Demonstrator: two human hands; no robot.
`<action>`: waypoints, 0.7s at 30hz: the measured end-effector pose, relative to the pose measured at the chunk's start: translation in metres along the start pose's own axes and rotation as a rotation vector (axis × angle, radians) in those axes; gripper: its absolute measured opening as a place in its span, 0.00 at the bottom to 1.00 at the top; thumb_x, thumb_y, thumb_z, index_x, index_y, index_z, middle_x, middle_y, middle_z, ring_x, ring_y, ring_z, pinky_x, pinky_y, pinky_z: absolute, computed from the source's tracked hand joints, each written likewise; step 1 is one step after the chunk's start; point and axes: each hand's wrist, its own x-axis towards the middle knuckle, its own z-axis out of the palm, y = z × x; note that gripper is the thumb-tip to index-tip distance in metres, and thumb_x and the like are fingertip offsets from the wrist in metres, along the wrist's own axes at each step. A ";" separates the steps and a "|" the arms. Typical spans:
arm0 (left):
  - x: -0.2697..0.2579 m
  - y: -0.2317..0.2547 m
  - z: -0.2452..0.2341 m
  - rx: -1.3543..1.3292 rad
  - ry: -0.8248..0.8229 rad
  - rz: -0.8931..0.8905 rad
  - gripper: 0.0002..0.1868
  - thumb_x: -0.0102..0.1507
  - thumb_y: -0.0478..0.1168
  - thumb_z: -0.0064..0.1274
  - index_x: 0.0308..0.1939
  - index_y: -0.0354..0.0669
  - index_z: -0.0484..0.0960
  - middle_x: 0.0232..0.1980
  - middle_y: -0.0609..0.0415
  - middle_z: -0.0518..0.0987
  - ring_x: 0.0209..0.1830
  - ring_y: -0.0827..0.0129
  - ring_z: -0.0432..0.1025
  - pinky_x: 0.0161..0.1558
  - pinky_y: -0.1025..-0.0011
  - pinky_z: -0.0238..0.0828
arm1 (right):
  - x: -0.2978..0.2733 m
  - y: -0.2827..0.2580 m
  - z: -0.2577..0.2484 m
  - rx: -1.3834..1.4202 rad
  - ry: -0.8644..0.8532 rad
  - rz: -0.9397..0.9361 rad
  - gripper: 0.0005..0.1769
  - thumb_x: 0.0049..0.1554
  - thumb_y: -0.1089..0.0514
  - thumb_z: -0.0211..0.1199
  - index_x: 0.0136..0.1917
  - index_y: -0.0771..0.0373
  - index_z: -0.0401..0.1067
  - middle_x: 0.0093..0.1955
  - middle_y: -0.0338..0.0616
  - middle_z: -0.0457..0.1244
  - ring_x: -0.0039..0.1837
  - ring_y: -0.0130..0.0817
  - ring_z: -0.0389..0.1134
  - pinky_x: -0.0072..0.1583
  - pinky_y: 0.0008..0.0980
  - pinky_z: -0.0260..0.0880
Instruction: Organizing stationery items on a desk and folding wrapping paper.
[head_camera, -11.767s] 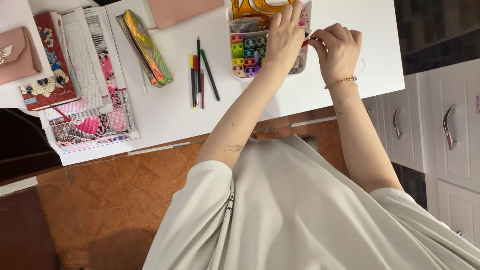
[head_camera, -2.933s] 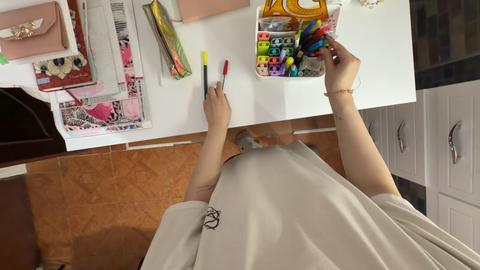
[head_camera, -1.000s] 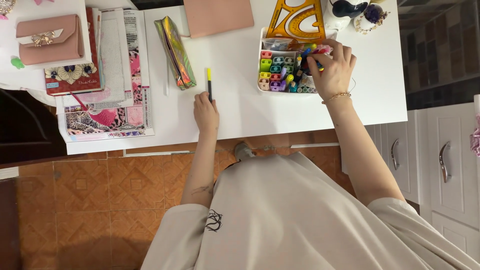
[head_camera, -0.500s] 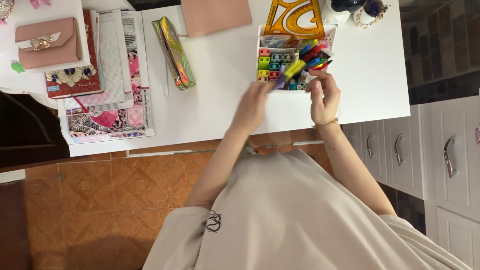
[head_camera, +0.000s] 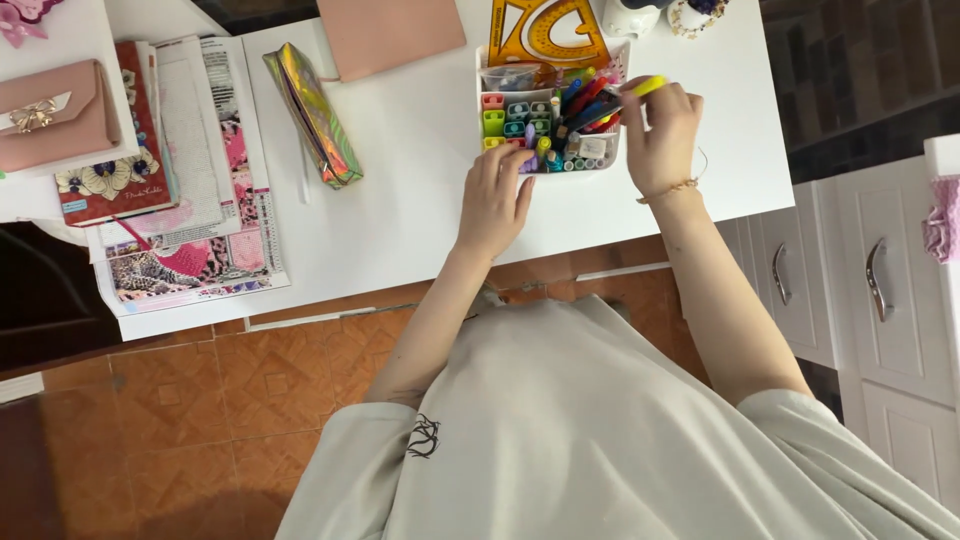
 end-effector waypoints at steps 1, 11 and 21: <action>-0.001 -0.001 0.000 0.002 0.001 0.002 0.20 0.70 0.40 0.54 0.63 0.41 0.69 0.62 0.47 0.68 0.64 0.52 0.66 0.65 0.55 0.65 | 0.003 -0.003 0.000 0.001 0.002 -0.001 0.05 0.72 0.59 0.60 0.58 0.63 0.70 0.47 0.39 0.65 0.48 0.30 0.65 0.56 0.33 0.62; -0.034 -0.027 -0.014 0.015 -0.046 -0.129 0.10 0.65 0.32 0.55 0.50 0.44 0.76 0.58 0.52 0.70 0.55 0.59 0.70 0.56 0.60 0.68 | -0.006 0.027 0.040 -0.322 0.057 -0.178 0.21 0.63 0.56 0.78 0.64 0.61 0.74 0.51 0.30 0.66 0.52 0.33 0.61 0.68 0.45 0.53; -0.044 -0.046 -0.013 0.023 -0.056 -0.224 0.07 0.66 0.32 0.55 0.46 0.45 0.77 0.54 0.53 0.71 0.50 0.59 0.71 0.51 0.60 0.69 | -0.021 0.002 0.045 -0.475 -0.012 -0.214 0.12 0.69 0.52 0.61 0.63 0.49 0.80 0.81 0.38 0.58 0.75 0.43 0.55 0.77 0.47 0.44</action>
